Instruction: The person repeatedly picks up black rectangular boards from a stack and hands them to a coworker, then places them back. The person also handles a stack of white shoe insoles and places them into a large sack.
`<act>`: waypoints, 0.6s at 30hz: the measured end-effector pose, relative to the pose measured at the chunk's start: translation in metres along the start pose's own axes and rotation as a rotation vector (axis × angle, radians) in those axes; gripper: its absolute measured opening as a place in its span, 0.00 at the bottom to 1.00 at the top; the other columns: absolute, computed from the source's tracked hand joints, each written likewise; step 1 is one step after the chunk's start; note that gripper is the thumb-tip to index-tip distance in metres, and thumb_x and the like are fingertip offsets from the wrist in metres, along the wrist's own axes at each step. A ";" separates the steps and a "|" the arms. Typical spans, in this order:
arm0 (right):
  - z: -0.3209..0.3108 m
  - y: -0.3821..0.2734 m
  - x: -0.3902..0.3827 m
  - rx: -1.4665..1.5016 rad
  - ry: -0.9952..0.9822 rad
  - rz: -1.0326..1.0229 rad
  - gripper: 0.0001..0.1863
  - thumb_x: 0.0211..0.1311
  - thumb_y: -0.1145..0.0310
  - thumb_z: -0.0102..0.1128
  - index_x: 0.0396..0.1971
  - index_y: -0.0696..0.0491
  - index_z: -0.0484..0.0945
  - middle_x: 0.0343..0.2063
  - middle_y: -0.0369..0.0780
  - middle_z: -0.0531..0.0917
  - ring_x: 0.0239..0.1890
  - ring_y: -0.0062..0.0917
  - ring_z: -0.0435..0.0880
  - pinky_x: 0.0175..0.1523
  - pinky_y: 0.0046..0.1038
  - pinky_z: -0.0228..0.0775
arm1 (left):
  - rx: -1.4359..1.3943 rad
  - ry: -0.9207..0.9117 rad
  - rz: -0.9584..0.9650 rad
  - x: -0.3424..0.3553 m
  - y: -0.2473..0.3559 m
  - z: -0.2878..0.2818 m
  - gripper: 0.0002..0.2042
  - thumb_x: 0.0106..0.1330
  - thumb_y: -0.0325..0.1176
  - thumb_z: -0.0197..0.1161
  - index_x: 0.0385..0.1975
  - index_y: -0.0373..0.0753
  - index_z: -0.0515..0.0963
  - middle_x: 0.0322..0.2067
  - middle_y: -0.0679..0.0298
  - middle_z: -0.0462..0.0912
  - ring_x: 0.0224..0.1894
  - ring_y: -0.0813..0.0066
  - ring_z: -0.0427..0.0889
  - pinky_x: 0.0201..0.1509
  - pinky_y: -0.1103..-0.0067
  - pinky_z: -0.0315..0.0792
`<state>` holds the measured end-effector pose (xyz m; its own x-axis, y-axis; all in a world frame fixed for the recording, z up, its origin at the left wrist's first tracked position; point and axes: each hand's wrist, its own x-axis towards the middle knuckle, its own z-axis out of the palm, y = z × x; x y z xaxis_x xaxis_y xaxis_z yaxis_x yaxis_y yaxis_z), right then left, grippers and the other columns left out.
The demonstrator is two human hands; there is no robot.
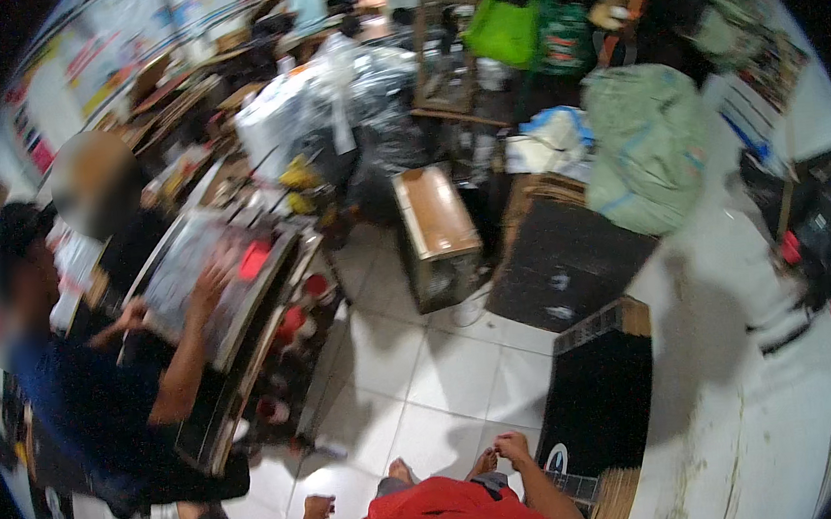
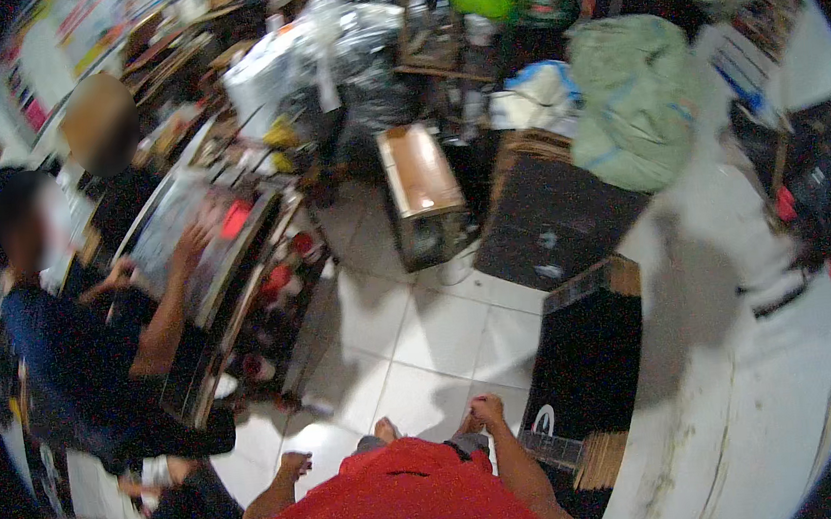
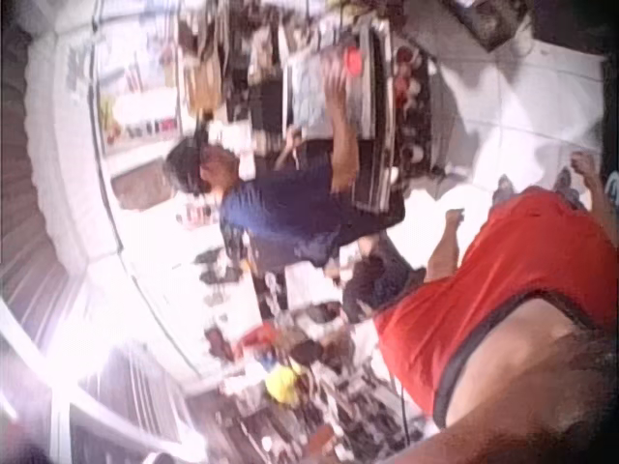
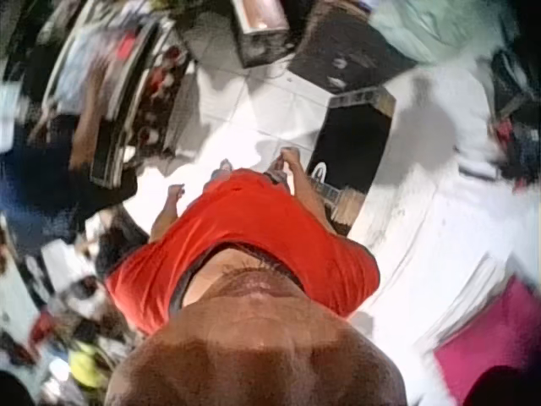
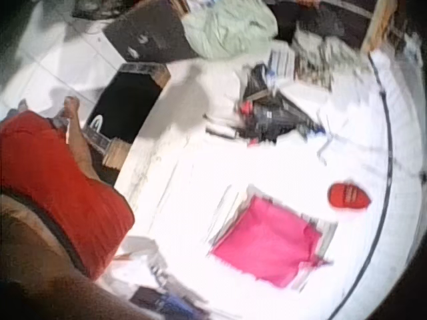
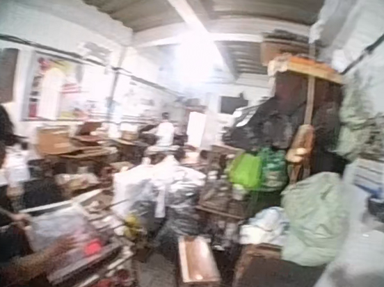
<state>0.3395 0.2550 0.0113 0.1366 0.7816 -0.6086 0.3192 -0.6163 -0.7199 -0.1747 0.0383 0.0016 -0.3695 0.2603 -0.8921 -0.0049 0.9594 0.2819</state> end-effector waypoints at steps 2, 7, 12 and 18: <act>0.015 0.011 -0.017 0.035 0.018 -0.085 0.07 0.44 0.70 0.61 0.24 0.57 0.79 0.21 0.37 0.80 0.20 0.22 0.77 0.27 0.23 0.71 | -0.092 -0.041 0.000 0.003 0.019 -0.009 0.09 0.55 0.36 0.64 0.21 0.37 0.77 0.18 0.61 0.79 0.14 0.74 0.74 0.15 0.77 0.64; -0.008 0.101 -0.050 -0.401 0.068 -0.024 0.07 0.44 0.69 0.58 0.17 0.57 0.78 0.15 0.38 0.78 0.18 0.23 0.75 0.24 0.26 0.68 | -0.293 -0.066 0.292 0.025 0.083 -0.013 0.08 0.50 0.33 0.61 0.26 0.36 0.78 0.20 0.63 0.79 0.17 0.73 0.75 0.18 0.79 0.64; -0.061 0.113 -0.113 -0.528 0.143 0.426 0.10 0.48 0.63 0.60 0.18 0.55 0.79 0.18 0.41 0.79 0.20 0.28 0.78 0.26 0.34 0.70 | -0.486 0.611 0.863 0.033 0.092 -0.097 0.10 0.46 0.26 0.57 0.28 0.27 0.75 0.24 0.58 0.77 0.26 0.65 0.73 0.36 0.69 0.69; -0.058 0.041 -0.103 -1.494 -0.397 -0.127 0.12 0.47 0.56 0.57 0.22 0.48 0.82 0.28 0.38 0.82 0.32 0.30 0.81 0.34 0.36 0.72 | -0.374 1.251 -0.045 0.043 0.043 -0.249 0.22 0.49 0.38 0.59 0.36 0.23 0.74 0.35 0.45 0.78 0.39 0.51 0.78 0.45 0.66 0.70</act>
<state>0.3928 0.1547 0.0634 -0.1344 0.5954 -0.7921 0.9549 0.2914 0.0570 -0.4222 0.0636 0.0634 -0.9698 -0.2422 -0.0300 -0.2219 0.8236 0.5219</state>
